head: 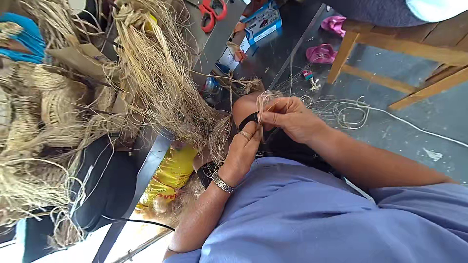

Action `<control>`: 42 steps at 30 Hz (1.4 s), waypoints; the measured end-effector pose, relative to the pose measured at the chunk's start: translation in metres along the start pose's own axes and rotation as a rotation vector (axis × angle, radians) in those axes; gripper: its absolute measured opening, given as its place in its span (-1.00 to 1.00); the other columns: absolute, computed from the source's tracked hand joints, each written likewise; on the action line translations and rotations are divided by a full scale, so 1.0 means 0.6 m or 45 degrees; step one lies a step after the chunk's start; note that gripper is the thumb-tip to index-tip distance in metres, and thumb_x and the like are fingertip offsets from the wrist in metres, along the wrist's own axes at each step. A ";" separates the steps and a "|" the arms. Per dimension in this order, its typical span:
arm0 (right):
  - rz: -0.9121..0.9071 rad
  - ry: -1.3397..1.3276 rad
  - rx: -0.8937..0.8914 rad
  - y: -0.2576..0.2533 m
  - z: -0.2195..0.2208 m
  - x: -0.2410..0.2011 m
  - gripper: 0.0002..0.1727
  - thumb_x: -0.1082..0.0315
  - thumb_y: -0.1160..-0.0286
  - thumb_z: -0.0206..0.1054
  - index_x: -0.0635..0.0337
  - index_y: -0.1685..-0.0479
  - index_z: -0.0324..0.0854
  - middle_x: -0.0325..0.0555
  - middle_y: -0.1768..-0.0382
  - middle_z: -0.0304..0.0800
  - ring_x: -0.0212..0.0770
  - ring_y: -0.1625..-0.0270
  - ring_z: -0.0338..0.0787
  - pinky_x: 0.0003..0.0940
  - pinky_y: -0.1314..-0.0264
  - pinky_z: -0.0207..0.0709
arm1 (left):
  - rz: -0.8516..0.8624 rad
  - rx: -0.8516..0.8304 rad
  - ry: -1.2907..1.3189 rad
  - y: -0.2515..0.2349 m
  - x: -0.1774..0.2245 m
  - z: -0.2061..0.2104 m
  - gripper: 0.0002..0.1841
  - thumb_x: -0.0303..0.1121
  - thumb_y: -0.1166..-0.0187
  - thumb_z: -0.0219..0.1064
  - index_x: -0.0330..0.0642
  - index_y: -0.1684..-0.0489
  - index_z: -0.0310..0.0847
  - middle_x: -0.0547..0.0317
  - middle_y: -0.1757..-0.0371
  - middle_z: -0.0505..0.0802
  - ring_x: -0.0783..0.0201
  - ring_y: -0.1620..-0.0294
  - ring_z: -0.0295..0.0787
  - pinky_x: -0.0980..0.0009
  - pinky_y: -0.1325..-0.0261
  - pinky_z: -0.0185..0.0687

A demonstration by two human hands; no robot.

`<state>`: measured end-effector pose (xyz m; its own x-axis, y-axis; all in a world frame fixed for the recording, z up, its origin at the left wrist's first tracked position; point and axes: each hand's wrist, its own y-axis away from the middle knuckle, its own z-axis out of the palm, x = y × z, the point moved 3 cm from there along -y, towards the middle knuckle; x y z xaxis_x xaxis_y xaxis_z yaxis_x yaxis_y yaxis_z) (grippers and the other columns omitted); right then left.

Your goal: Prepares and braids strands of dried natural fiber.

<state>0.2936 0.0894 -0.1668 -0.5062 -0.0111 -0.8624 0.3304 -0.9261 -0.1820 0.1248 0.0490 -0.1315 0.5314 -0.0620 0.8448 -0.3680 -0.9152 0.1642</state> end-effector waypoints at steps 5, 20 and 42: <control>0.070 -0.164 0.380 -0.007 -0.062 -0.044 -0.80 0.38 -0.82 0.03 -0.03 0.16 0.54 -0.42 0.40 0.71 -0.53 0.46 0.66 -0.60 0.31 0.65 | 0.024 -0.010 0.040 0.014 -0.008 -0.007 -0.75 -0.24 -0.81 -0.07 -0.05 0.17 0.52 0.38 0.65 0.38 0.51 0.73 0.16 0.60 0.65 0.09; -0.103 0.679 -0.119 0.069 0.003 0.018 -0.60 0.19 -0.78 0.10 0.28 -0.07 0.79 -0.35 0.29 0.81 -0.64 0.34 0.66 -0.65 0.22 0.59 | -0.002 0.070 0.009 0.010 0.011 -0.005 -0.77 -0.29 -0.82 -0.02 -0.13 0.03 0.55 0.27 0.62 0.46 0.43 0.73 0.23 0.51 0.66 0.16; 0.278 0.409 1.142 0.039 -0.320 0.078 -0.87 0.40 -0.61 0.31 0.17 0.34 0.57 -0.37 0.62 0.53 -0.51 0.67 0.45 -0.58 0.57 0.41 | -0.262 -0.205 -0.302 -0.022 -0.085 0.037 -0.69 -0.15 -0.78 0.07 0.01 0.39 0.60 0.33 0.62 0.43 0.33 0.57 0.34 0.22 0.39 0.29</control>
<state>0.4307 0.1396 -0.3022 -0.2209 -0.2364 -0.9462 -0.4051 -0.8603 0.3095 0.1195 0.0554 -0.1883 0.7625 0.0090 0.6470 -0.3404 -0.8447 0.4129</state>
